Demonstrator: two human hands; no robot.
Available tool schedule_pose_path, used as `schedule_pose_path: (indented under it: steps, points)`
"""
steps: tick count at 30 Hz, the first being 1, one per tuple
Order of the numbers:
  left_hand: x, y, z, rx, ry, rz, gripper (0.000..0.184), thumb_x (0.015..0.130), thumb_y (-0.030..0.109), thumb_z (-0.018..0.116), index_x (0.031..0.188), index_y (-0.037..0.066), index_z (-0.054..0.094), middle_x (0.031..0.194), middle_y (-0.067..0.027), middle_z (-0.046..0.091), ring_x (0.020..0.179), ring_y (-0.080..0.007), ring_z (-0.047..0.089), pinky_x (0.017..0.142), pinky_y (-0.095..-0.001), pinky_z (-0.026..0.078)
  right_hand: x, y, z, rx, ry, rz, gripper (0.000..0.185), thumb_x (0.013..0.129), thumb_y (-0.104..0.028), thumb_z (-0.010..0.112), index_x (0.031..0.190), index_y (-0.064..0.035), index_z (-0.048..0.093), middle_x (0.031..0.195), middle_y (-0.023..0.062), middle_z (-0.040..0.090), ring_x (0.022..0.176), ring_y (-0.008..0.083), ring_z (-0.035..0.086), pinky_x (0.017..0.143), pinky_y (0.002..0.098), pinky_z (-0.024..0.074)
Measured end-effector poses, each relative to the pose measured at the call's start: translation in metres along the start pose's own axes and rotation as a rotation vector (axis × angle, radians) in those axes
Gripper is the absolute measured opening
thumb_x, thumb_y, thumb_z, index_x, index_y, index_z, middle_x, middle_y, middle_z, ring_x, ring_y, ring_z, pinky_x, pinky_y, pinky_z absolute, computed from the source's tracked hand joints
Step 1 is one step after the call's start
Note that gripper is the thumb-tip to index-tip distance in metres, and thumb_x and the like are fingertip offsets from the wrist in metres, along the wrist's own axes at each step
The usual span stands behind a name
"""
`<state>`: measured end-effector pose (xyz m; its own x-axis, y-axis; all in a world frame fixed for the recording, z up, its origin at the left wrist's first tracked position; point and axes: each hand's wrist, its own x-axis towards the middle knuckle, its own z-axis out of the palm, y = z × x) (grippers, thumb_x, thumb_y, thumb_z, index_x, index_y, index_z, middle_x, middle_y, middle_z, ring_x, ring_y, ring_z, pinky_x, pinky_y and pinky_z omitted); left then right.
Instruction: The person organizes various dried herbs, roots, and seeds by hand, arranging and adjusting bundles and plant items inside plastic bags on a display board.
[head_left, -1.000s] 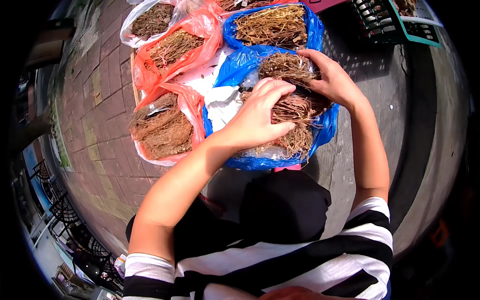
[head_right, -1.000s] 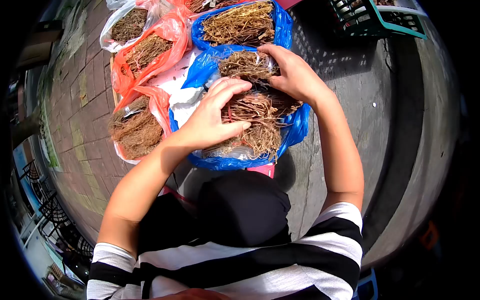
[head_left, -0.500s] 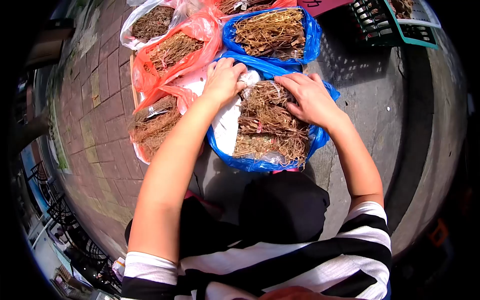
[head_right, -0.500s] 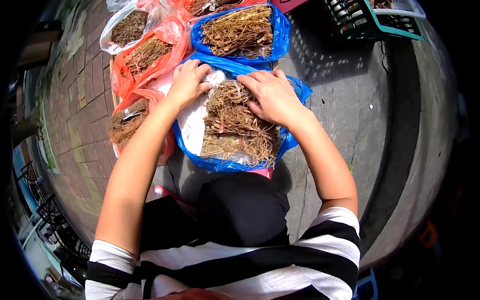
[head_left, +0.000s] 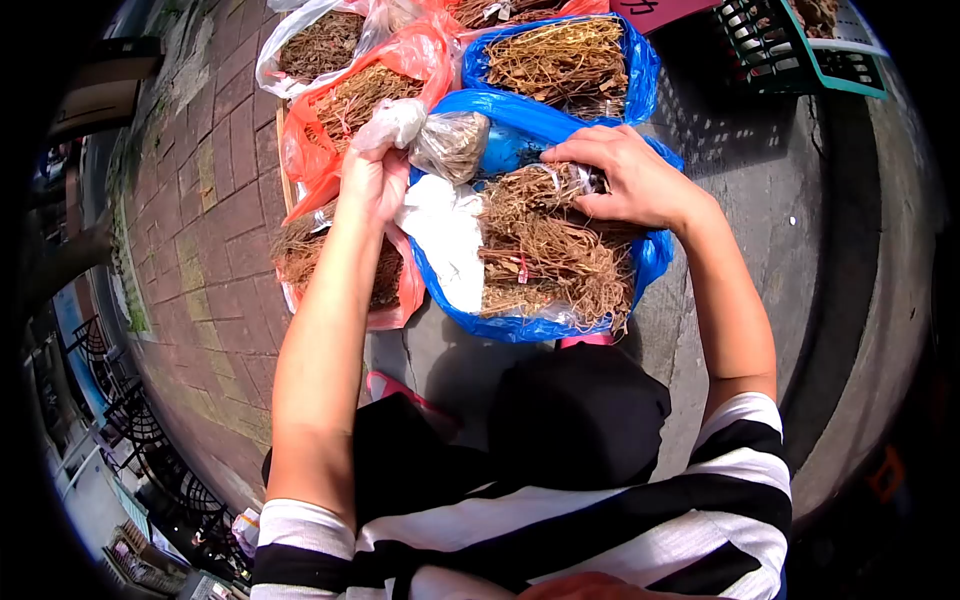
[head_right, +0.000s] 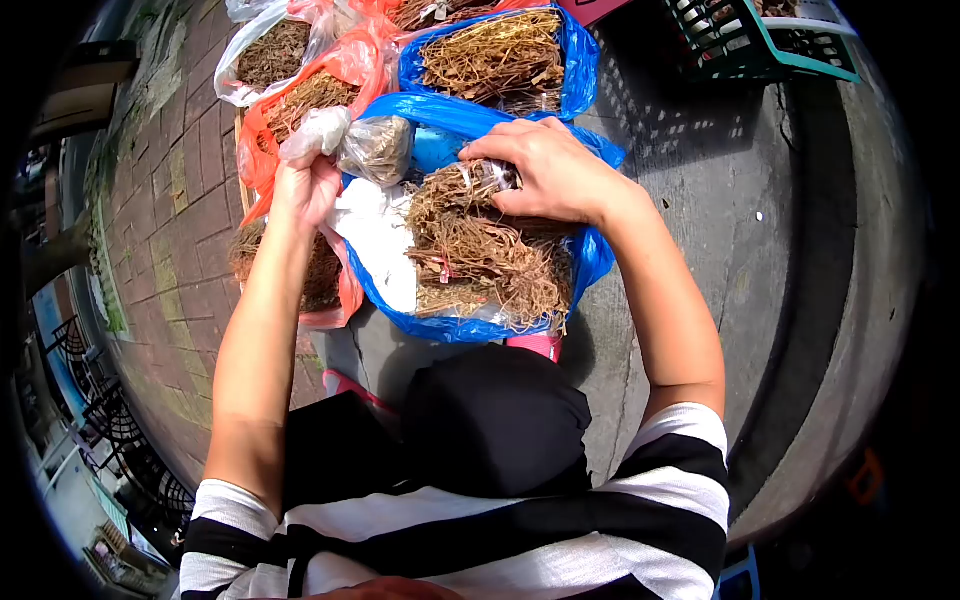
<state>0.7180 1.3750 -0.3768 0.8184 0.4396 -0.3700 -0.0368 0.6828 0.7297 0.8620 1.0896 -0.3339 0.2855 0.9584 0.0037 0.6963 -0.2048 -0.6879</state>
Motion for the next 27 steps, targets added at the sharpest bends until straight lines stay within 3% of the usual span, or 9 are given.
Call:
schedule_pose_path:
  steps: [4,7,10,14,17,22,25,26,27]
  points:
    - [0.013,0.000,-0.009,-0.188,0.191,-0.076,0.029,0.092,0.001,0.049,0.120,-0.004,0.054,0.118,-0.0173,0.062,0.110,-0.0283,0.061,0.099,-0.0429,0.050,0.029,-0.001,0.027,-0.316,-0.265,0.314,0.045,0.080,-0.028,0.069,0.120,-0.0103,0.059,0.103,0.0114,0.066,0.104,0.0292,0.061,0.095,0.0462,0.0423]
    - [0.012,0.006,-0.001,-0.233,0.219,-0.150,0.031,0.094,0.001,0.039,0.122,-0.006,0.051,0.119,-0.0204,0.061,0.113,-0.0316,0.060,0.099,-0.0462,0.050,0.047,0.035,0.044,-0.428,-0.040,0.357,0.047,0.080,-0.028,0.070,0.119,-0.0058,0.058,0.098,0.0125,0.067,0.099,0.0303,0.064,0.091,0.0477,0.0461]
    - [0.018,0.011,-0.005,-0.293,0.209,-0.214,0.031,0.096,0.006,0.037,0.122,-0.005,0.051,0.119,-0.0206,0.061,0.111,-0.0322,0.060,0.097,-0.0466,0.051,0.060,0.041,0.041,-0.383,0.001,0.359,0.043,0.079,-0.028,0.072,0.113,-0.0049,0.060,0.109,0.0146,0.065,0.109,0.0323,0.059,0.095,0.0436,0.0459]
    - [0.010,0.013,0.007,-0.186,0.225,-0.084,0.025,0.095,0.009,0.048,0.117,-0.002,0.056,0.116,-0.0149,0.064,0.109,-0.0284,0.061,0.095,-0.0451,0.051,0.059,0.034,0.036,-0.271,0.003,0.342,0.051,0.083,-0.029,0.070,0.125,-0.0040,0.057,0.115,0.0171,0.063,0.113,0.0348,0.057,0.097,0.0429,0.0454]
    - [0.000,0.014,0.006,-0.087,0.163,-0.213,0.026,0.092,0.009,0.054,0.115,-0.002,0.057,0.113,-0.0130,0.064,0.105,-0.0257,0.062,0.091,-0.0428,0.051,0.054,0.012,0.014,-0.103,0.040,0.440,0.041,0.085,-0.029,0.066,0.119,-0.0054,0.062,0.106,0.0183,0.067,0.102,0.0341,0.063,0.090,0.0439,0.0488]
    - [-0.015,0.000,0.043,0.457,0.055,-0.090,0.022,0.092,0.005,0.051,0.112,-0.003,0.057,0.104,-0.0144,0.066,0.090,-0.0183,0.065,0.078,-0.0302,0.054,0.037,0.003,0.010,0.061,0.218,0.384,0.037,0.085,-0.027,0.065,0.114,-0.0036,0.064,0.106,0.0189,0.067,0.101,0.0352,0.063,0.087,0.0419,0.0489]
    - [-0.025,-0.021,0.039,1.587,-0.123,0.343,0.026,0.088,0.008,0.059,0.114,0.005,0.060,0.104,-0.0083,0.067,0.104,-0.0246,0.061,0.106,-0.0445,0.037,0.020,-0.010,0.008,0.091,0.318,0.318,0.038,0.085,-0.028,0.066,0.114,-0.0031,0.063,0.109,0.0188,0.066,0.103,0.0354,0.062,0.089,0.0411,0.0483]
    - [-0.024,-0.027,0.035,1.762,-0.133,0.447,0.023,0.086,0.009,0.060,0.109,0.010,0.062,0.103,-0.0080,0.066,0.106,-0.0271,0.060,0.112,-0.0550,0.021,0.012,-0.014,0.007,0.116,0.332,0.266,0.038,0.085,-0.028,0.067,0.114,-0.0031,0.063,0.110,0.0185,0.066,0.104,0.0353,0.061,0.090,0.0409,0.0479]
    - [-0.022,-0.029,0.030,1.811,-0.082,0.476,0.022,0.086,0.009,0.060,0.108,0.010,0.063,0.103,-0.0078,0.066,0.106,-0.0268,0.060,0.112,-0.0571,0.018,0.004,-0.019,0.006,0.141,0.347,0.215,0.039,0.084,-0.028,0.067,0.114,-0.0031,0.063,0.111,0.0182,0.065,0.105,0.0352,0.061,0.091,0.0408,0.0474]
